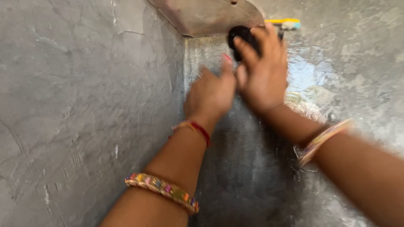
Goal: The person uses a dark cloth to wipe a gray concrete wall around a metal shower fixture. They repeatedly wet the cloth under the running tap and scrub the wall surface in circular and vertical motions.
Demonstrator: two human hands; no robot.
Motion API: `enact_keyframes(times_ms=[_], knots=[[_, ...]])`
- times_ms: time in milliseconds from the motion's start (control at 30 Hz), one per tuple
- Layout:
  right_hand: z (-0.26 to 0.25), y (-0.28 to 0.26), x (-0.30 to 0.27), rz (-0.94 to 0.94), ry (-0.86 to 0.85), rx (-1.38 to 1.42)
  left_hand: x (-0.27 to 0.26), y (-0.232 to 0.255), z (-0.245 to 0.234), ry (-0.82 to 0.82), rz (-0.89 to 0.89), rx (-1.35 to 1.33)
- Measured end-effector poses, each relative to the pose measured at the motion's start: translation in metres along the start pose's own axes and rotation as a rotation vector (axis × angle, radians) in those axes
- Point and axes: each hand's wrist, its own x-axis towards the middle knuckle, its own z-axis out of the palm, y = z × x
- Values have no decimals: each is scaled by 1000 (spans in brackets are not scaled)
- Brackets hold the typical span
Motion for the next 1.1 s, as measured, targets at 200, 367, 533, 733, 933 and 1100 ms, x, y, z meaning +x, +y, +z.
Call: enact_keyframes(times_ms=[200,367,533,733,933,1100], knots=[[-18,-116,-127,-71,-361,565,-12,21,-23,157,27,-16],[-62,-68,-176,-707,-638,615,-25,1,-7,-9,35,118],[-78,12,-77,-338,-507,126,-10,-29,26,100,208,156],[-59,-47,-120,338,-172,131,1,-38,50,237,383,280],[-135,44,-177,-541,-769,236,2,-48,57,188,435,394],[-157,99,-113,58,-22,-255,-1,-59,60,214,483,464]])
